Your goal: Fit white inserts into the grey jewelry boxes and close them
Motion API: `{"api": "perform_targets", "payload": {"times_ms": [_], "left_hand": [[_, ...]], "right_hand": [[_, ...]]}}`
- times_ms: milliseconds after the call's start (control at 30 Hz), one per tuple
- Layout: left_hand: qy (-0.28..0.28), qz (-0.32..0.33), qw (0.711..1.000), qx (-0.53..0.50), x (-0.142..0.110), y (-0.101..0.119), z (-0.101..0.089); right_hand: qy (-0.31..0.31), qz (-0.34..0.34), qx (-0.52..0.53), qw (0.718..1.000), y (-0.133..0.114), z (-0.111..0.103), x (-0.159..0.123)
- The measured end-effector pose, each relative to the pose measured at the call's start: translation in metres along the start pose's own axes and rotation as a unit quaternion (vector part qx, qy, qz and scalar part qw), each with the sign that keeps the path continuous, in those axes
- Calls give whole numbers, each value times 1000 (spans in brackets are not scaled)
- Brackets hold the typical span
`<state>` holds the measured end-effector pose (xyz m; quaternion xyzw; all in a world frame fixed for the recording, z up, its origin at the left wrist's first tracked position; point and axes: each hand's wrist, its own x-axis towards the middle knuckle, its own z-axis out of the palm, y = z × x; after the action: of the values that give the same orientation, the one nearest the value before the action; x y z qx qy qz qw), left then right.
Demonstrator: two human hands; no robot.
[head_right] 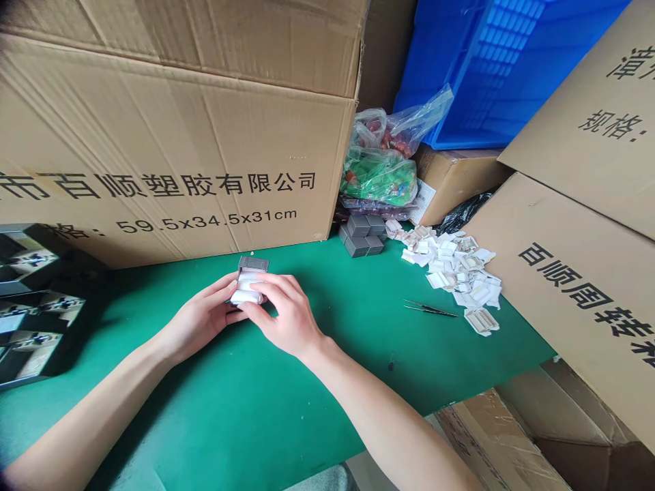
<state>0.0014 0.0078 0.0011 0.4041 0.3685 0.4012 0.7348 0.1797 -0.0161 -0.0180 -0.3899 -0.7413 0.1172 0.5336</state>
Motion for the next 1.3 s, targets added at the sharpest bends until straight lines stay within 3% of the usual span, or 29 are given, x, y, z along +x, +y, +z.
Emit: {"api": "perform_targets", "payload": {"times_ms": [167, 467, 700, 1067, 1300], "left_hand": [[20, -4, 1000, -17, 0, 2, 2], [28, 1, 999, -19, 1, 3, 1], [-23, 14, 999, 27, -1, 1, 1], [-29, 20, 998, 48, -1, -2, -1], [-30, 27, 998, 49, -2, -1, 1]], "right_hand": [[31, 82, 42, 995, 0, -1, 2], [-4, 160, 75, 984, 3, 2, 2], [-15, 166, 76, 983, 7, 5, -1], [-52, 155, 60, 985, 6, 0, 0], [-39, 225, 117, 967, 7, 2, 1]]}}
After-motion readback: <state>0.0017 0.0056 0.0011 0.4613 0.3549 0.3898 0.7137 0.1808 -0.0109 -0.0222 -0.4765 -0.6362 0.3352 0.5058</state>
